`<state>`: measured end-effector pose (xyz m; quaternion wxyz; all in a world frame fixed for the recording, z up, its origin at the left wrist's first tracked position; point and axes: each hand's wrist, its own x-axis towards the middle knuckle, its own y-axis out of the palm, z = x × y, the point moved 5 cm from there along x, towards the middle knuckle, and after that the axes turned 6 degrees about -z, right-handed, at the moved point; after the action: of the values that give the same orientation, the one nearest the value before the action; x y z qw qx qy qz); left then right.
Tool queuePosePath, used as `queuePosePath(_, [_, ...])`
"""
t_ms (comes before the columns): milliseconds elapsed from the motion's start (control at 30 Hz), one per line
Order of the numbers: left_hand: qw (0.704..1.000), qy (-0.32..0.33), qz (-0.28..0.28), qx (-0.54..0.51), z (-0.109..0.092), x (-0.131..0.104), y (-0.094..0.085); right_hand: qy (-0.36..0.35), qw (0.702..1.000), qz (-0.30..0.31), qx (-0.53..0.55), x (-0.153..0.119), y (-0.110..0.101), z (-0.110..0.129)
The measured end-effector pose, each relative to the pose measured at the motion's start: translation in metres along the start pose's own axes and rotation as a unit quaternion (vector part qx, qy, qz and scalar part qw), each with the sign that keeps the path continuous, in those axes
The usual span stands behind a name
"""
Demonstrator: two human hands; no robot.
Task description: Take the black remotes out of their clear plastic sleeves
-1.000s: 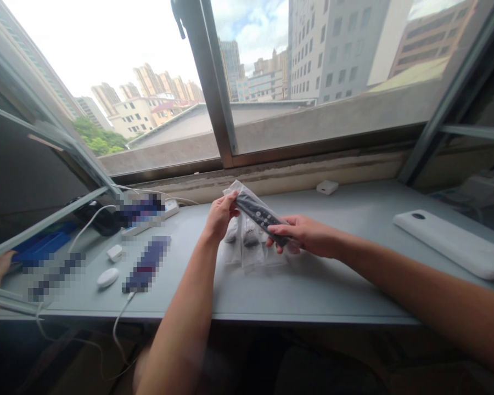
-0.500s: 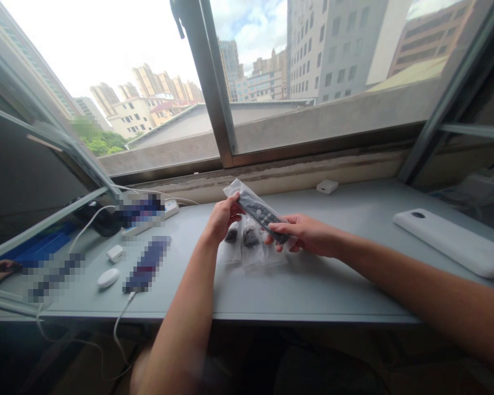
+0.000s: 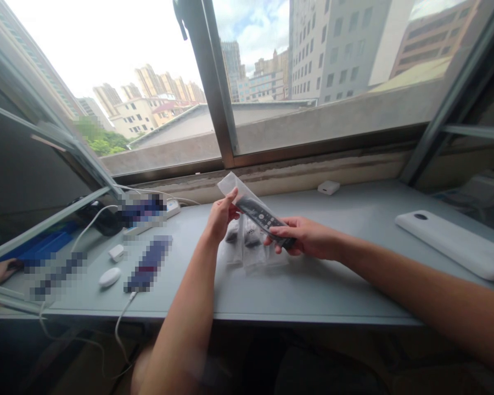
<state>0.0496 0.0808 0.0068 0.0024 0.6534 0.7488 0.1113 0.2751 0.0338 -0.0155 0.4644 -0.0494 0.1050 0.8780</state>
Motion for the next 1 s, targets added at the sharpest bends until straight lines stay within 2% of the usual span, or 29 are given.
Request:
queuePosePath(100, [0.999, -0.019, 0.024, -0.012, 0.003, -0.001, 0.003, 0.009, 1.0, -0.007, 0.01, -0.001, -0.001, 0.001])
queuePosePath(267, [0.998, 0.045, -0.05, -0.018, 0.001, 0.006, -0.007, 0.019, 1.0, -0.001, 0.014, -0.003, 0.005, 0.003])
queuePosePath(400, [0.996, 0.017, -0.084, -0.034, 0.006, 0.012, -0.019, 0.025, 1.0, 0.004, -0.001, -0.003, 0.008, 0.002])
queuePosePath(533, [0.979, -0.026, -0.176, -0.095, 0.012, 0.017, -0.043, 0.033, 0.999, -0.009, -0.004, -0.001, 0.004, -0.001])
queuePosePath(733, [0.916, -0.067, -0.334, -0.213, 0.018, 0.02, -0.084, 0.04, 0.997, -0.015, 0.071, -0.001, -0.004, -0.002])
queuePosePath(900, [0.899, -0.03, -0.388, -0.2, 0.015, 0.021, -0.104, 0.01, 0.993, 0.012, 0.116, -0.004, -0.001, 0.003])
queuePosePath(1000, [0.891, -0.033, -0.422, -0.163, 0.018, 0.02, -0.113, 0.004, 0.991, 0.023, 0.131, -0.006, 0.002, 0.003])
